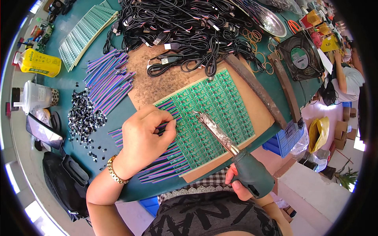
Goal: The person solders components onto a circuit board with a soldering iron, then applies heat to the components with a heat gun.
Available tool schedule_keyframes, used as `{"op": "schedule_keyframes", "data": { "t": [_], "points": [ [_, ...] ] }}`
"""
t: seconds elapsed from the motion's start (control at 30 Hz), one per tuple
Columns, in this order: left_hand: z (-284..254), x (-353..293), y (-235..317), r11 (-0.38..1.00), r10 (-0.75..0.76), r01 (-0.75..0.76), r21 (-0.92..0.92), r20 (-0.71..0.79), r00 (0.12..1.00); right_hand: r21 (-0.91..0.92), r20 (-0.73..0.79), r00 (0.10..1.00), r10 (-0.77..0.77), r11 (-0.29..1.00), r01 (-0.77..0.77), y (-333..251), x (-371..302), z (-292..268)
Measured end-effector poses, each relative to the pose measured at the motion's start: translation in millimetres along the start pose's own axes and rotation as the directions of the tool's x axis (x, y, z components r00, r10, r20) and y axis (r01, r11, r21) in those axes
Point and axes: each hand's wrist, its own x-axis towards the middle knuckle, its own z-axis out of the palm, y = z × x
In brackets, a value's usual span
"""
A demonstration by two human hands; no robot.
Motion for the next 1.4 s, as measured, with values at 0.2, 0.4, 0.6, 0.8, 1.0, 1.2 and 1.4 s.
{"op": "schedule_keyframes", "data": {
  "t": [0.2,0.4,0.6,0.8,1.0,1.2,1.4],
  "points": [
    [-4,0,2,1.000,0.011,-0.011,0.018,0.005,1.000,-0.341,0.080,0.980,-0.184,0.919,0.200,-13,17,-3],
    [-27,6,11,1.000,0.007,-0.012,0.024,0.185,0.983,-0.188,0.004,0.964,-0.267,0.946,0.262,10,2,-11],
    [-76,34,-46,0.891,-0.002,0.122,0.436,-0.265,0.964,0.100,-0.191,0.978,-0.089,0.989,0.109,14,-12,-2],
    [-73,39,-55,0.840,-0.052,0.190,0.508,-0.274,0.960,-0.047,-0.140,0.966,-0.215,0.976,0.211,27,-19,-11],
    [-79,37,-66,0.889,-0.072,0.180,0.421,-0.259,0.963,-0.084,-0.108,0.985,-0.131,0.989,0.123,24,-24,-8],
    [-76,33,-68,0.870,-0.043,0.129,0.476,-0.189,0.981,-0.097,-0.097,0.983,-0.158,0.984,0.149,27,-27,-4],
    [-82,35,-62,0.915,-0.040,0.124,0.384,-0.219,0.975,-0.115,-0.077,0.983,-0.168,0.981,0.159,21,-25,0]
  ]
}}
